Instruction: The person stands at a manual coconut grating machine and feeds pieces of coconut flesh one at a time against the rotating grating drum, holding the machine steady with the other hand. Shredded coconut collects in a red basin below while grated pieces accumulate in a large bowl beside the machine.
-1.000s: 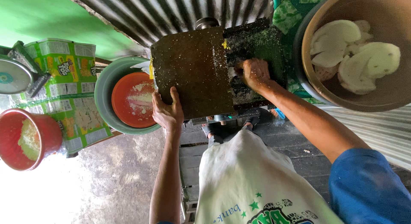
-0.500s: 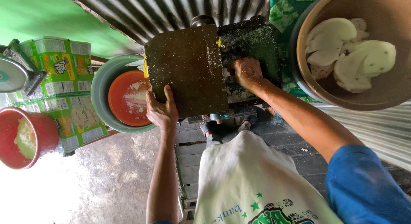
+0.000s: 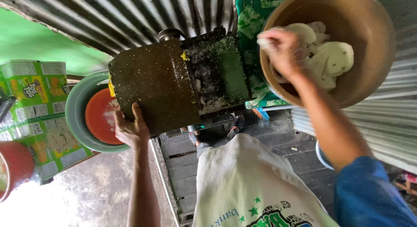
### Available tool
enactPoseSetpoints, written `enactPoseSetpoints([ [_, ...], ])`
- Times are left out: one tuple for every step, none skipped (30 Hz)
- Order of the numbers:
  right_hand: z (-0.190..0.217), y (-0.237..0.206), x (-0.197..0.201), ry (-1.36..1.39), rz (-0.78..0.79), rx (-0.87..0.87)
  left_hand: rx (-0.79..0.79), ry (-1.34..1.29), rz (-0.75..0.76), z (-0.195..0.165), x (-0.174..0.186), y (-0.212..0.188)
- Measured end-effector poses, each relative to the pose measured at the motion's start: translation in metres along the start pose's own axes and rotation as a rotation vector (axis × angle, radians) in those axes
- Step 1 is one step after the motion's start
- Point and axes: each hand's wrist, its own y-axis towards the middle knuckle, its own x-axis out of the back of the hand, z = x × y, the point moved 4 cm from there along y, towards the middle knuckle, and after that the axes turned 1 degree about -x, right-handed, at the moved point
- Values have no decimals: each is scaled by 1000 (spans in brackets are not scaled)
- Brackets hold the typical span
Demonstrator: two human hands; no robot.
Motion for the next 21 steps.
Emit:
enactPoseSetpoints([
  [-22,2,23,-117,5,-50,33,22,12,1,-1,0],
  [-40,3,39,-315,31,-61,66,46,23,2,-2,1],
  [-55,4,50,-537,75,-64,99,70,35,4,-3,2],
  [-67,2,53,-713,128,-63,75,46,22,3,-3,2],
  [-76,2,57,-927,173,-109,52,25,7,2,-2,1],
  [-76,5,55,-924,223,-123,30,7,-7,1,0,0],
  [-76,7,51,-920,273,-140,23,16,-12,1,1,-1],
  [-76,9,47,-917,321,-155,16,24,-19,1,1,-2],
  [-75,12,42,-913,369,-170,8,33,-27,1,1,-1],
  [-73,11,38,-908,419,-191,18,47,-28,1,2,-2],
  [-69,8,35,-902,467,-217,25,60,-26,2,2,-1],
  [-61,5,35,-905,498,-152,31,68,-28,2,1,-1],
  [-54,3,36,-911,525,-81,43,47,-27,3,0,0],
  [-48,1,37,-916,552,-7,56,26,-28,4,-2,0],
  [-49,-5,40,-894,561,-92,69,9,-25,6,-2,0],
  [-50,-13,41,-906,569,-134,80,28,-28,9,-2,0],
  [-52,-21,43,-943,580,-143,91,46,-31,10,-4,-1],
  [-56,-27,46,-1008,596,-137,101,65,-36,12,-6,-1],
  [-60,-34,47,-1072,611,-113,86,74,-48,13,-7,-1],
  [-62,-37,52,-1055,569,-92,70,83,-57,14,-7,-2],
  [-64,-39,57,-1015,520,-73,52,89,-65,15,-8,-3],
])
